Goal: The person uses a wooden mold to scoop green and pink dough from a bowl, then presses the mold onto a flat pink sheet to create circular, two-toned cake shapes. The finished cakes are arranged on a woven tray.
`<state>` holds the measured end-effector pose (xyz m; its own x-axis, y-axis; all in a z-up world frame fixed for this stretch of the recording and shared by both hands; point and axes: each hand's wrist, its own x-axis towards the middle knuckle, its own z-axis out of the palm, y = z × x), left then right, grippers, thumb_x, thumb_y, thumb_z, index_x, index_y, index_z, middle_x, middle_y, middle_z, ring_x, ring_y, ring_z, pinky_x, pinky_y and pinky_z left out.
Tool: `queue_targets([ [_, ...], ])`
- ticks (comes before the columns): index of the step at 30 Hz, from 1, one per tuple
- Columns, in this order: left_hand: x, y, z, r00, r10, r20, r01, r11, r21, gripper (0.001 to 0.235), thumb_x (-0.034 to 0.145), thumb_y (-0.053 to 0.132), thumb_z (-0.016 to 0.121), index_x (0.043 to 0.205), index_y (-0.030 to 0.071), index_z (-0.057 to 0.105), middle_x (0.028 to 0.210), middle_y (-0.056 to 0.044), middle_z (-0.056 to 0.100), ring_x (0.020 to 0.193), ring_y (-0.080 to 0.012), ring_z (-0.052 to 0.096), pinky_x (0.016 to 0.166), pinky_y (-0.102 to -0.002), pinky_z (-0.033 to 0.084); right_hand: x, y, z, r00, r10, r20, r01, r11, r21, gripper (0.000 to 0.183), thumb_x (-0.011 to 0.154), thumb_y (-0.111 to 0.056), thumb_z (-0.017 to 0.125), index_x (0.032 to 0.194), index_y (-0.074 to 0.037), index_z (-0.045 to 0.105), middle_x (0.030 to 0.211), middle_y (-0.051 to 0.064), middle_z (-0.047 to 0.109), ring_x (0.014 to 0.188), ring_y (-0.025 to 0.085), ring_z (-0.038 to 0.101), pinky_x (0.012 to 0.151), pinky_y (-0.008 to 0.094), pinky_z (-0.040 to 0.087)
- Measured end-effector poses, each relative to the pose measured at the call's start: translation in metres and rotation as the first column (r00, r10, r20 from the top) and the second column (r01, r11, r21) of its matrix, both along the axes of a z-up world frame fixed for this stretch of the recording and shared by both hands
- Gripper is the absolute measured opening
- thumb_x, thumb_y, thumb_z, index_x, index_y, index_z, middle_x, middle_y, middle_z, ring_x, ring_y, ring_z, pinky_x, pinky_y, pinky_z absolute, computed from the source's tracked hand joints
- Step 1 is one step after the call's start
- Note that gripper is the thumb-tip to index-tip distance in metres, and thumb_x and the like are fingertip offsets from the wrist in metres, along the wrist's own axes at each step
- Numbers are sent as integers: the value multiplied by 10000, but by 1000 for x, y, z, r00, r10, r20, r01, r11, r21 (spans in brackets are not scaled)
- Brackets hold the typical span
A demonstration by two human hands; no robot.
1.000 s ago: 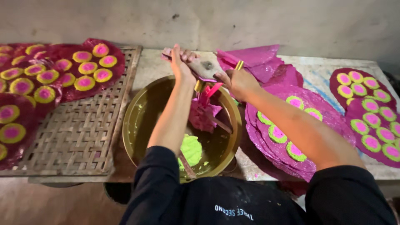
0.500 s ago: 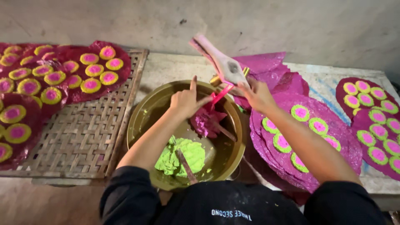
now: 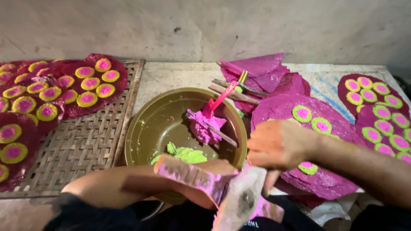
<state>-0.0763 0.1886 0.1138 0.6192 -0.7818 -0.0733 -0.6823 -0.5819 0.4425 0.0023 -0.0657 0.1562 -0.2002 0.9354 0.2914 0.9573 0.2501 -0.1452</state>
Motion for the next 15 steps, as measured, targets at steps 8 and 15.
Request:
queue_targets([
  [8,-53,7,-2,961,-181,-207,146,974,-175,315,928,294,565,1191,125,604,859,-146,714,824,-355,719,719,-481,545,-67,-23,-23,602,-277,-749,-71,916,-396,487,1117,-462,521,921,-23,597,830,152,618,794,367,658,696,452,487],
  [15,-43,70,-121,843,264,-469,-457,812,-364,390,870,150,601,1250,69,636,1018,-127,742,935,-274,738,808,-393,582,-67,-54,-33,510,-223,-831,88,974,-207,421,1132,-415,542,978,-29,609,916,115,661,848,317,704,740,429,519],
])
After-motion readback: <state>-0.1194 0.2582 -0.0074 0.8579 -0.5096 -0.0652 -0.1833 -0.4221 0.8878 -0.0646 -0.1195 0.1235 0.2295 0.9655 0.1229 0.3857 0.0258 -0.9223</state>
